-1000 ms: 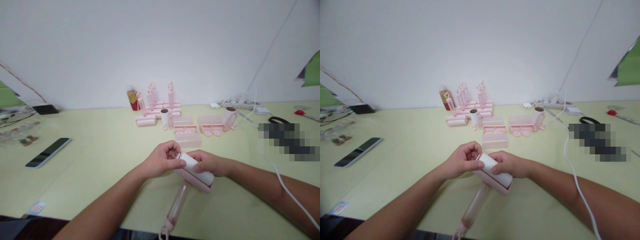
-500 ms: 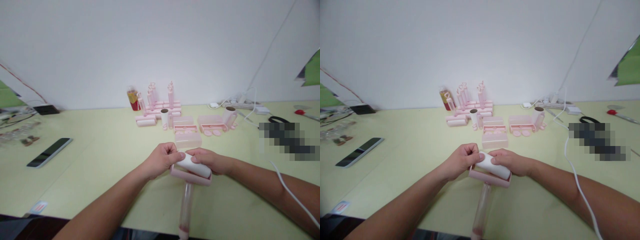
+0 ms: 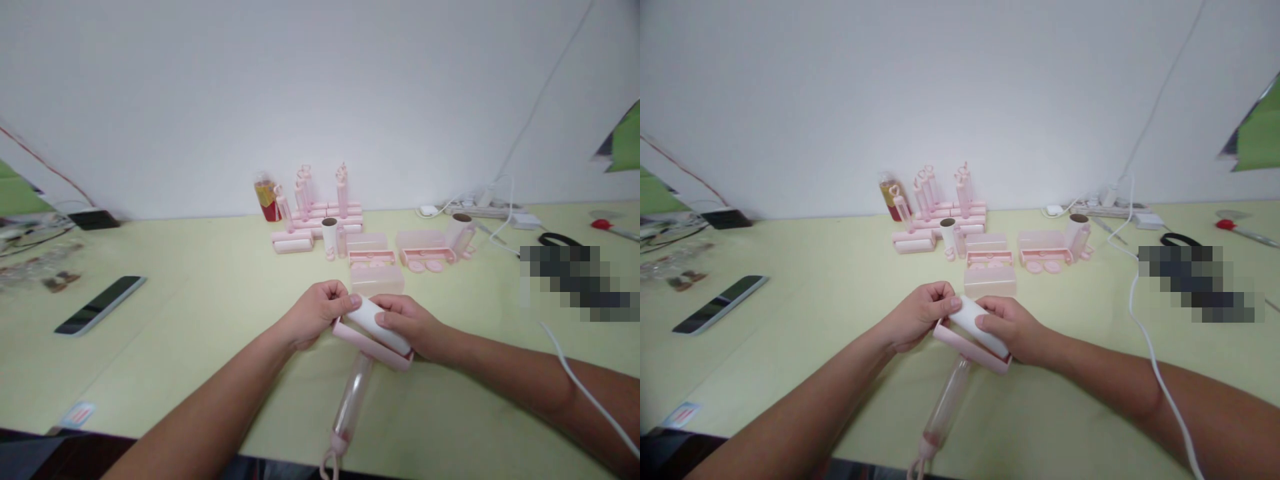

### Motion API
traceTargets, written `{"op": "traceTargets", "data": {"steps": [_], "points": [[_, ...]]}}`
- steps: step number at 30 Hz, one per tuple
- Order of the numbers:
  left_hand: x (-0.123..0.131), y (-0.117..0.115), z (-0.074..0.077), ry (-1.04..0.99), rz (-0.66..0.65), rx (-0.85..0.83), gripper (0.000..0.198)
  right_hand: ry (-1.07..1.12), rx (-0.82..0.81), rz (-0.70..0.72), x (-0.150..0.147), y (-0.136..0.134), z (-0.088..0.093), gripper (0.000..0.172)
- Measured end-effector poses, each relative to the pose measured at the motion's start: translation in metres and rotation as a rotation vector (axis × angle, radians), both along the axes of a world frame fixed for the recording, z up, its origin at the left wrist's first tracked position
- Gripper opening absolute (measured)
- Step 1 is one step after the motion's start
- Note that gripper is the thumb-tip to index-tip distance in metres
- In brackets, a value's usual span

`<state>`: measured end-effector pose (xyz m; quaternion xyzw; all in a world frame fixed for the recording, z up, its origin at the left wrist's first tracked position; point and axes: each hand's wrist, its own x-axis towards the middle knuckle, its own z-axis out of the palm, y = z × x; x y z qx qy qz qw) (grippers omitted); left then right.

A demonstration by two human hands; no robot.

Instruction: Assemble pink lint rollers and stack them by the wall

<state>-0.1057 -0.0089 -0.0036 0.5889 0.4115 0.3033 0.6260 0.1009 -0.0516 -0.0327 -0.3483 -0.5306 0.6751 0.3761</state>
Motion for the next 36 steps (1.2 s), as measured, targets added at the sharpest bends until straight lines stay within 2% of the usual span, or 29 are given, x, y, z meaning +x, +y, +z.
{"op": "traceTargets", "data": {"steps": [5,9,13,16,20,26,31,36], "points": [[-0.005,0.001,0.007,-0.032,-0.139,-0.081,0.043,-0.138,0.183,-0.068,0.003,-0.001,-0.001,0.036],[-0.006,0.0,0.013,-0.033,-0.15,-0.06,0.041,-0.199,0.267,-0.087,0.004,-0.004,-0.002,0.037],[-0.007,-0.003,0.021,-0.044,-0.161,-0.009,0.038,-0.206,0.383,-0.176,-0.001,-0.014,0.001,0.038],[-0.007,-0.005,0.024,0.005,-0.142,0.024,0.033,-0.133,0.37,-0.286,-0.002,-0.019,0.004,0.041],[-0.005,-0.006,0.019,0.072,-0.086,0.099,0.029,-0.094,0.325,-0.377,0.001,-0.015,0.004,0.044],[-0.003,-0.006,0.008,0.244,-0.145,0.064,0.03,-0.169,0.402,-0.357,0.005,-0.006,0.001,0.044],[-0.01,-0.001,0.007,0.502,-0.111,0.315,0.02,-0.371,0.488,-0.329,0.01,0.001,-0.001,0.047],[-0.021,0.005,0.01,0.63,-0.19,0.372,0.022,-0.493,0.545,-0.284,0.012,0.006,-0.003,0.048]]}}
